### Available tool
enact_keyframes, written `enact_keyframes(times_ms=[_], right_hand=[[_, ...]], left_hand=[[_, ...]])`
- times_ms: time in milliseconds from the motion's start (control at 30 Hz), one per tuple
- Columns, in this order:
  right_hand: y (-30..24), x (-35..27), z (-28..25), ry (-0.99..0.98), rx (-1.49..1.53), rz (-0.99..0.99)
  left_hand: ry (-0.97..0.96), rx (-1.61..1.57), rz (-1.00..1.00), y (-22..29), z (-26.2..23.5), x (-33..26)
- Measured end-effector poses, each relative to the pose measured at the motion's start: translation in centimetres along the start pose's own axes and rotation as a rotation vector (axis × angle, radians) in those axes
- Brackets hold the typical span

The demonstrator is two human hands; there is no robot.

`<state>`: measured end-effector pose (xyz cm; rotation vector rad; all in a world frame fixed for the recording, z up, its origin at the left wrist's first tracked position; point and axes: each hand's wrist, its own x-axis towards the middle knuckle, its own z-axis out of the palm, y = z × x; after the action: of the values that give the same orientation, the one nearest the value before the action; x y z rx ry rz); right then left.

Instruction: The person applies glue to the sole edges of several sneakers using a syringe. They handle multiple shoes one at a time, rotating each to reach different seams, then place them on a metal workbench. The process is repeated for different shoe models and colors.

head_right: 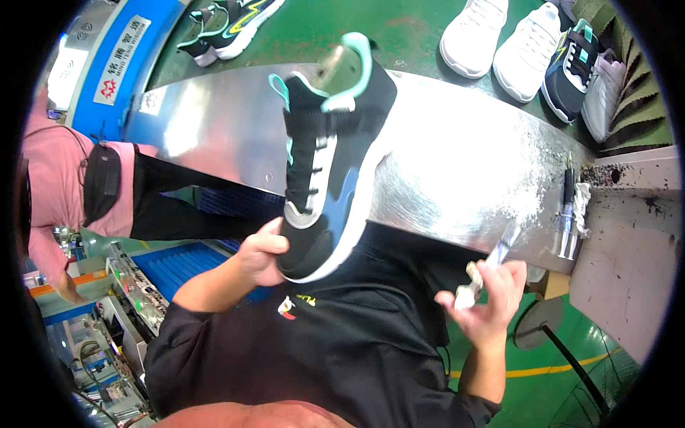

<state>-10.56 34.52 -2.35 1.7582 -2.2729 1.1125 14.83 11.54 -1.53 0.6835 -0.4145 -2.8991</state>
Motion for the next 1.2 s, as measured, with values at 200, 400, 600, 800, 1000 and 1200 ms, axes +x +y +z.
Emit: enact_keyframes(times_ms=[200, 400, 600, 800, 1000, 1200], right_hand=[[3.5, 3.6, 3.2, 0.054, 0.097, 0.094], [4.8, 4.4, 4.3, 0.125, 0.085, 0.097], [4.4, 5.3, 4.9, 0.086, 0.024, 0.069], [3.6, 4.9, 5.4, 0.068, 0.086, 0.202], [3.7, 4.8, 6.0, 0.028, 0.024, 0.174], [3.6, 5.0, 6.0, 0.019, -0.004, 0.164]], left_hand=[[0.112, 0.266, 0.291, 3.9, -0.8, 1.4], [0.114, 0.645, 0.41, 14.4, -0.4, 14.8], [0.102, 0.773, 0.293, 17.2, 2.1, 30.1], [0.333, 1.462, 0.325, 20.2, 0.9, 27.0], [0.734, 0.885, 1.098, 29.1, -8.9, 15.5], [0.706, 1.268, 1.214, 36.3, -13.1, 14.0]])
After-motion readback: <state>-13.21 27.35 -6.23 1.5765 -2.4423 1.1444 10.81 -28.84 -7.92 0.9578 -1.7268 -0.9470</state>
